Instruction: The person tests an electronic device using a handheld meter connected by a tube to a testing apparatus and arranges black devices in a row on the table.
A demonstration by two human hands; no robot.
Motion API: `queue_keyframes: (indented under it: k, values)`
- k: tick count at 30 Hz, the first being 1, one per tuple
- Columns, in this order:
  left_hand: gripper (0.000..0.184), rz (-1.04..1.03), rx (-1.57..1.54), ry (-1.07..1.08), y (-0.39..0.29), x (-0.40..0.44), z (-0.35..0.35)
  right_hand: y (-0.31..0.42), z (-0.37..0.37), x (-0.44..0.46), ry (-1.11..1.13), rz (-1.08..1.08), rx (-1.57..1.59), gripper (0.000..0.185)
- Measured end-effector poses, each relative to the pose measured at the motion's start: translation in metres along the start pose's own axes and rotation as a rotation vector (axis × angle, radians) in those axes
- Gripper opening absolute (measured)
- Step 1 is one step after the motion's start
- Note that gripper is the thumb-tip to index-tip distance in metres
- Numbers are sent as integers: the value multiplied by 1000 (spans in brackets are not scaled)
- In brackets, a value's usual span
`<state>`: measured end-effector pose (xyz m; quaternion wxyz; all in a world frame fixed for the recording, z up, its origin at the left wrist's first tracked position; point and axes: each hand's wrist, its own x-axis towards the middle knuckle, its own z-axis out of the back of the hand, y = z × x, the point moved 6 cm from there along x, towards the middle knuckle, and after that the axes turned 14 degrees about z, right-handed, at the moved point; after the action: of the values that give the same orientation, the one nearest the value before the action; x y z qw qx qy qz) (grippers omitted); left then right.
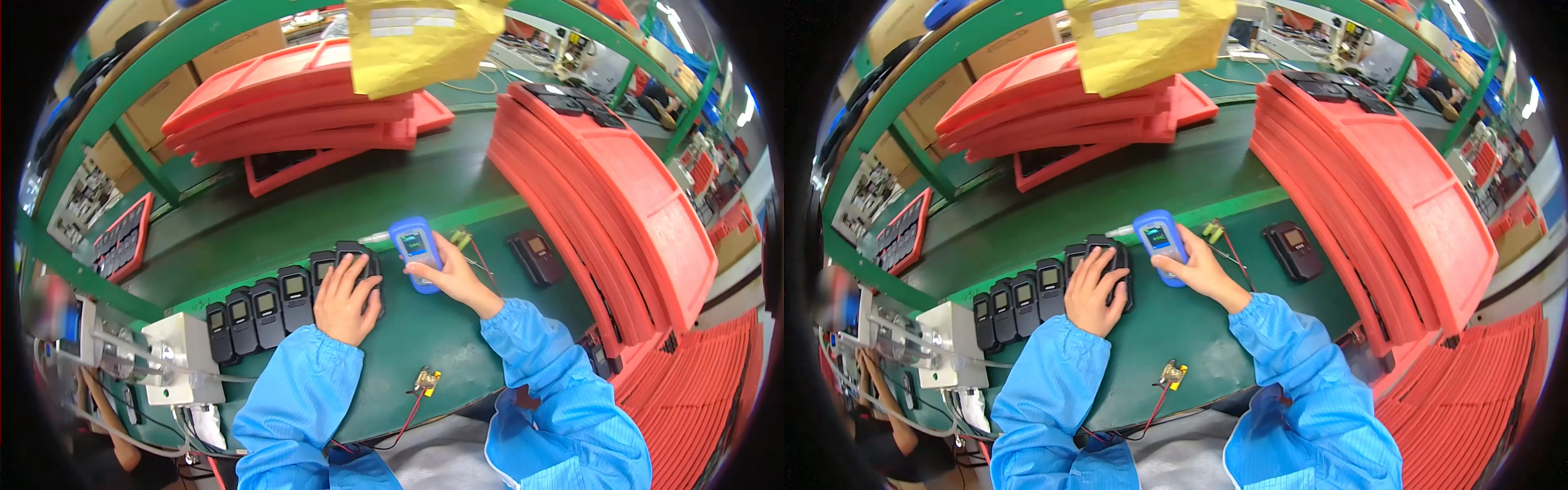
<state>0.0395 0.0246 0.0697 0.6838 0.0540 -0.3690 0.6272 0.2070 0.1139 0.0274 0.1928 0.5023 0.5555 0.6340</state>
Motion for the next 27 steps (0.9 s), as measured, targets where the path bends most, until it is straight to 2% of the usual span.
queue_keyframes:
  k: [3, 4, 7, 12, 16, 19, 21, 23, 24, 25, 27]
  values:
    - [23, -13, -23, 7, -1, 0, 1, 6, -3, -2, 46, 100, -211, 55]
    - [23, 0, -2, -8, 0, -1, 2, 10, -6, -2, 69, 109, -195, 55]
    - [23, 7, -42, 0, 3, -2, 0, 27, -20, -5, 288, 108, -473, 58]
    - [22, 37, 13, -35, -1, -2, 7, 39, -21, -7, 320, 172, -593, 59]
    - [23, 39, 28, -56, -7, 6, 35, 36, -21, -8, 353, 144, -674, 54]
    - [24, 5, -295, -141, -21, 22, 94, 32, -21, -7, 313, 197, -693, 53]
    - [27, -100, -369, -314, -52, 26, 179, 29, -21, -4, 315, 190, -676, 53]
    - [24, -244, -349, -597, -71, 9, 250, 26, -20, -7, 295, 155, -656, 53]
    - [38, -336, -444, -809, -73, -4, 277, 24, -22, -8, 305, 149, -653, 53]
    - [48, -483, -851, -1183, -83, -14, 301, 24, -22, -8, 292, 149, -656, 53]
    - [48, -465, -832, -1185, -75, -24, 312, 25, -18, -7, 261, 147, -670, 52]
